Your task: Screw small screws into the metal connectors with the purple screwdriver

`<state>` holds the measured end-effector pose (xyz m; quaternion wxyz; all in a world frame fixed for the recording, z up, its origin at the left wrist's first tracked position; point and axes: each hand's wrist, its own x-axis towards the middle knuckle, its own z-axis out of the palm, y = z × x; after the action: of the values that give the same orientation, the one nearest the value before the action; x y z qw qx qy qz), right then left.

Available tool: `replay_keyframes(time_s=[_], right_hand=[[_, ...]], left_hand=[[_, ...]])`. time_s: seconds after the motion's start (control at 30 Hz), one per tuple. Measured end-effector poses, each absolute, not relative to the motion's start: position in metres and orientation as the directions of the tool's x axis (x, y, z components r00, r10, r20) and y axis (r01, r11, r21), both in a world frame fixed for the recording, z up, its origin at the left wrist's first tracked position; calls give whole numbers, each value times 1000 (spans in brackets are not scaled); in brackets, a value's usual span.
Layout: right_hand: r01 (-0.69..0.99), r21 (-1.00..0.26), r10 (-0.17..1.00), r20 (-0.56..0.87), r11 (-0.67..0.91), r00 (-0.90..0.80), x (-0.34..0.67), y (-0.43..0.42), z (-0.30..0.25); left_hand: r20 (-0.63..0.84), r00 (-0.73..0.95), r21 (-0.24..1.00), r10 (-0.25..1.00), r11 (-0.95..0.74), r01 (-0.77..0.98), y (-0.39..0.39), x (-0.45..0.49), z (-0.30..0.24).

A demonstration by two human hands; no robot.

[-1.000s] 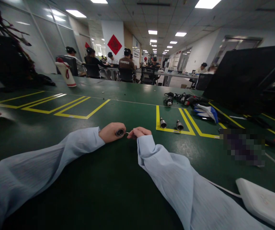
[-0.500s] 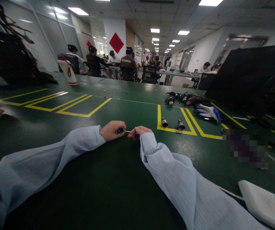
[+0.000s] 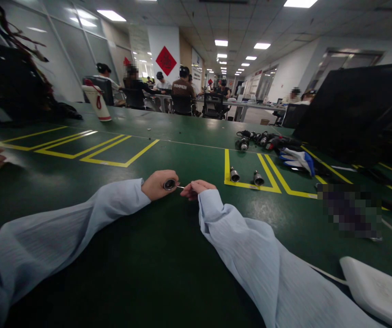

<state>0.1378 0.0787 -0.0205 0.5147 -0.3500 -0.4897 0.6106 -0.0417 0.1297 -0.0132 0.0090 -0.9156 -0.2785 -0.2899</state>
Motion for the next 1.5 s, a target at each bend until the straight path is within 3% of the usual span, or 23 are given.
replay_keyframes(time_s=[0.17, 0.37, 0.63, 0.77, 0.9, 1.03, 1.3, 1.5], right_hand=[[-297, -954, 972, 101, 34, -211, 138, 79, -21], [-107, -977, 967, 199, 183, -160, 133, 73, -19], [-332, -943, 954, 94, -6, -284, 134, 82, -25], [-360, -933, 952, 113, 3, -285, 135, 82, -25], [-285, -955, 965, 143, 76, -221, 135, 78, -22], [-256, -965, 966, 113, 51, -233, 135, 79, -22], [-371, -928, 940, 87, -45, -330, 137, 85, -25], [-373, -928, 950, 132, 17, -284, 135, 82, -26]], left_hand=[[564, 613, 180, 553, -807, 563, 130, -42, -14], [508, 680, 61, 530, -809, 585, 130, -42, -12], [603, 604, 221, 521, -837, 501, 129, -41, -11], [602, 590, 273, 538, -833, 481, 129, -41, -11], [583, 607, 207, 541, -821, 532, 130, -40, -11], [537, 675, 131, 506, -841, 526, 129, -40, -9], [546, 644, 372, 536, -844, 387, 128, -39, -7], [523, 642, 372, 561, -828, 420, 130, -40, -10]])
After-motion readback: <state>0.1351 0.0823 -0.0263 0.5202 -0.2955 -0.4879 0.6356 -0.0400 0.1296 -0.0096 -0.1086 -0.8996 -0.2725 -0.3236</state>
